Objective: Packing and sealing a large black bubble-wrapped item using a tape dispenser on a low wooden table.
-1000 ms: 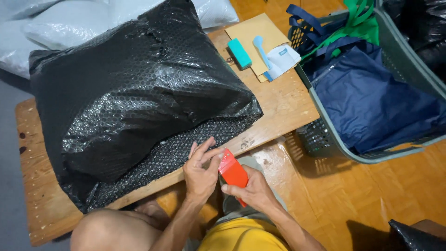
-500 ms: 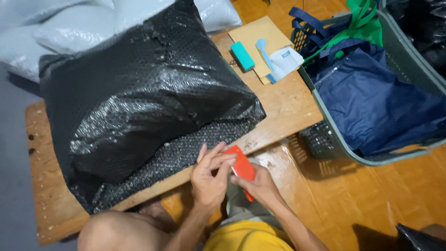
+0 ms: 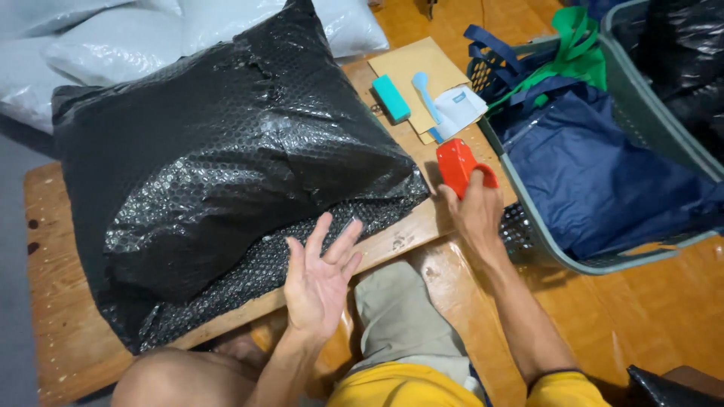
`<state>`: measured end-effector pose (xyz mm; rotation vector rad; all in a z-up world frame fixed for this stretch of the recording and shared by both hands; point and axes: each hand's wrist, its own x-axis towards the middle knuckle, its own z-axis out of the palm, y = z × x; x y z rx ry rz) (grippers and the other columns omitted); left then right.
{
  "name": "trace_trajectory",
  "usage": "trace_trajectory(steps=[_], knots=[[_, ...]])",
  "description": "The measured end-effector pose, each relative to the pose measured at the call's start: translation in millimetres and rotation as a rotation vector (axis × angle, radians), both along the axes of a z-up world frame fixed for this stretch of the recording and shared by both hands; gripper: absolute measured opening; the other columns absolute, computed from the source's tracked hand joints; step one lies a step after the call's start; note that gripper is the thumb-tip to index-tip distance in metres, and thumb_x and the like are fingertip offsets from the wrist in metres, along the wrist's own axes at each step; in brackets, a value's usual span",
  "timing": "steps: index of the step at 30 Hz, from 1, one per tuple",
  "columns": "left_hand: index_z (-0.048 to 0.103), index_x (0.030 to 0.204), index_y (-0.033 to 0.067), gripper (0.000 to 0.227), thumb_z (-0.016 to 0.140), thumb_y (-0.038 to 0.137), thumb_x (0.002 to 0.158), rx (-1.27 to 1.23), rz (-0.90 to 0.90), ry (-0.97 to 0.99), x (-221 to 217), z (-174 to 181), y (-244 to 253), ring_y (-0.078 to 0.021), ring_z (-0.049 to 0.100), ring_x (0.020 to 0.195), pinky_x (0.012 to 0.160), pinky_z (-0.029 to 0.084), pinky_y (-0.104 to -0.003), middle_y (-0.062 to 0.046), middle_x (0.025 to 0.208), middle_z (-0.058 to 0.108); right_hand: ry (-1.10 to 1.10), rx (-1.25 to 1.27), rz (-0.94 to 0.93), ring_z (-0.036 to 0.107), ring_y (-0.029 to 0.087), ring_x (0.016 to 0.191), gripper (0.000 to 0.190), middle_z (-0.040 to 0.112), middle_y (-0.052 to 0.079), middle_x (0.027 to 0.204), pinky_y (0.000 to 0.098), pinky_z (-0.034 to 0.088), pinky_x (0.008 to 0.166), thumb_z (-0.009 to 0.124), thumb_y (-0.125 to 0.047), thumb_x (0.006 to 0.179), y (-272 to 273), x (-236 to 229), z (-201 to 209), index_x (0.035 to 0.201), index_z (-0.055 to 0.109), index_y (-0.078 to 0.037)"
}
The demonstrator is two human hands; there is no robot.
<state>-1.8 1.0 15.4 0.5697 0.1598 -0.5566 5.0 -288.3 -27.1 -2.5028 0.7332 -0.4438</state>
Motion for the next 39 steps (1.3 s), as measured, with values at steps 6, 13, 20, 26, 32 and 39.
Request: trace_trajectory(steps=[6,13,20,26,32,39], knots=[[0.034,0.158,0.0041,0.091,0.035,0.065,0.091,0.058,-0.051,-0.049,-5.3,-1.2,-1.1,-0.0286,0.054,0.13,0.106,0.037,-0.038,-0.029,0.146,0.055,-0.004,-0.389,0.096,0.061,0.045,0.092,0.045,0.068,0.032,0.106,0.051,0.047,0.088,0.069,-0.027,0.093,-43.3,37.8,-64.7,0.117,0.061,0.009],[0.035,0.157,0.0047,0.084,0.039,0.065,0.098,-0.197,-0.078,-0.144,-6.4,-18.4,3.3,-0.0309,0.054,0.131,0.103,0.046,-0.036,-0.034,0.149,0.049,-0.306,-0.596,0.169,0.056,0.034,0.098,0.06,0.061,0.02,0.11,0.0458,0.042,0.101,0.086,-0.035,0.083,-3.9,13.1,-16.3,0.118,0.057,0.004],[0.025,0.161,0.0044,0.089,0.033,0.067,0.098,-0.147,-0.148,-0.23,-13.3,-22.9,-7.6,-0.0303,0.05,0.135,0.112,0.028,-0.042,-0.031,0.148,0.05,-0.359,1.014,0.332,0.067,0.016,0.082,0.023,0.075,0.011,0.099,0.0275,0.058,0.075,0.071,-0.003,0.089,83.4,-46.5,25.1,0.111,0.072,0.002],[0.019,0.161,-0.0005,0.086,0.025,0.062,0.102,0.06,-0.139,-0.486,-22.7,-34.0,-13.7,-0.0329,0.033,0.151,0.125,0.015,-0.049,-0.024,0.145,0.056,-0.331,1.362,0.34,0.069,0.02,0.082,0.024,0.076,0.018,0.097,0.0294,0.06,0.076,0.073,0.003,0.085,100.0,-55.7,13.2,0.108,0.073,0.008],[0.022,0.159,-0.0033,0.095,0.024,0.07,0.098,0.365,-0.102,-0.679,-25.7,-41.9,-19.8,-0.0407,0.018,0.155,0.125,0.007,-0.053,-0.026,0.143,0.059,-0.327,1.069,0.245,0.066,0.011,0.069,0.021,0.076,0.011,0.079,0.0243,0.057,0.068,0.082,0.001,0.08,107.6,-62.4,6.5,0.1,0.079,0.003],[0.015,0.159,-0.0039,0.096,0.023,0.073,0.103,0.567,-0.086,-0.963,-29.5,-25.5,-16.4,-0.0369,0.019,0.158,0.129,0.011,-0.052,-0.019,0.151,0.053,-0.474,0.7,0.188,0.06,0.01,0.07,0.012,0.073,0.005,0.082,0.0212,0.049,0.064,0.079,-0.001,0.081,128.6,-73.6,36.9,0.093,0.079,0.001]])
